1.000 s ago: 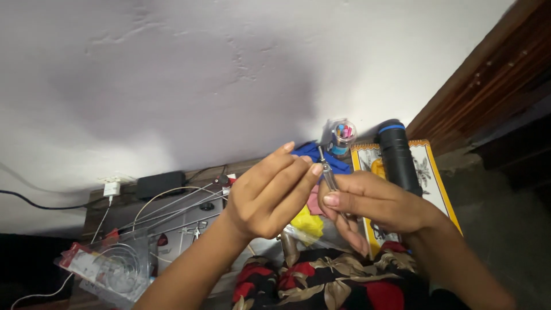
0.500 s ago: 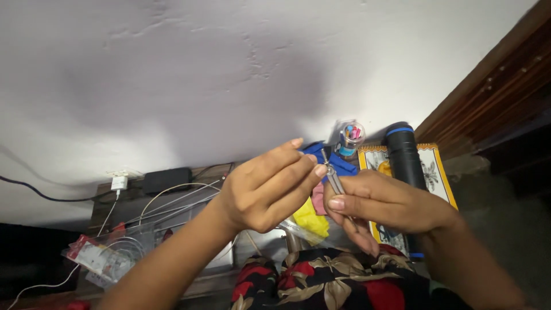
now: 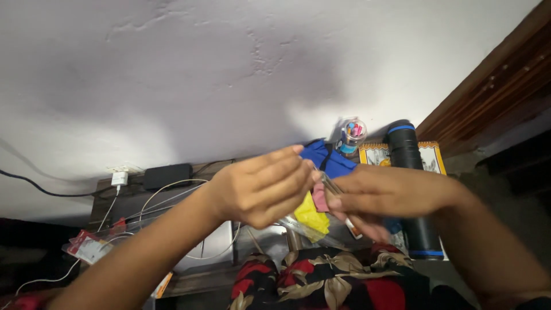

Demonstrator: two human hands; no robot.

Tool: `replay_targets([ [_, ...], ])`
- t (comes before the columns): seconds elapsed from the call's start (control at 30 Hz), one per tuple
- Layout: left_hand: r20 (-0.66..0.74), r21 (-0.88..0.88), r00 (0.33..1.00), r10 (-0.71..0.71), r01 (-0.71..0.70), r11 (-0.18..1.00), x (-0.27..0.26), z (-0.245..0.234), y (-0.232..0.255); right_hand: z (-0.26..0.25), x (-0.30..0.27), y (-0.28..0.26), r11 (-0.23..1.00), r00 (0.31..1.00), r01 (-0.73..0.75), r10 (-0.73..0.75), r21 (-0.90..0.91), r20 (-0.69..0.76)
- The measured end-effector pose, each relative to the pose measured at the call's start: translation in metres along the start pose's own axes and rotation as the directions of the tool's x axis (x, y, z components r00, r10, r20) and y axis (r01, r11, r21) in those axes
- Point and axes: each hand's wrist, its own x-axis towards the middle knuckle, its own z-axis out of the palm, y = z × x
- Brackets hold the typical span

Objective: The person wipes a small metal tool with a pink cloth, then picks up and wipes another metal tool. The person continues to wipe and handle several small metal tools on a cluttered table.

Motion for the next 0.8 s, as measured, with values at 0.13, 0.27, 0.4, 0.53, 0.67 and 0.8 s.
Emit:
replay_targets([
  [0.13,-0.071,-0.046,0.931,-0.358,0.356,0.933,-0.007,0.008,0.013,-0.008,0.028,0.033,0.956,0.990,0.140,-0.135,0.258,-0.035],
  [0.27,-0.154,-0.254,0.526,-0.836,0.797,0.548,-0.013,0.030,0.038,-0.015,0.051,0.066,0.735,0.916,0.375,-0.387,0.565,-0.105],
  [0.4,0.160,-0.745,-0.134,-0.978,0.634,-0.209,-0.030,0.061,0.056,-0.018,0.062,0.074,0.731,0.926,0.373,-0.336,0.571,-0.174],
  [0.53,0.429,-0.803,-0.286,-0.857,0.314,-0.507,-0.055,0.075,0.074,-0.013,0.070,0.073,0.739,0.937,0.344,-0.312,0.579,-0.158],
  [0.67,0.547,-0.759,-0.353,-0.759,0.174,-0.628,-0.084,0.069,0.093,-0.002,0.089,0.073,0.798,0.967,0.253,-0.216,0.546,-0.132],
  [0.8,0.523,-0.783,-0.436,-0.733,0.093,-0.614,-0.120,0.048,0.113,0.013,0.123,0.076,0.877,0.986,0.144,-0.090,0.458,-0.139],
])
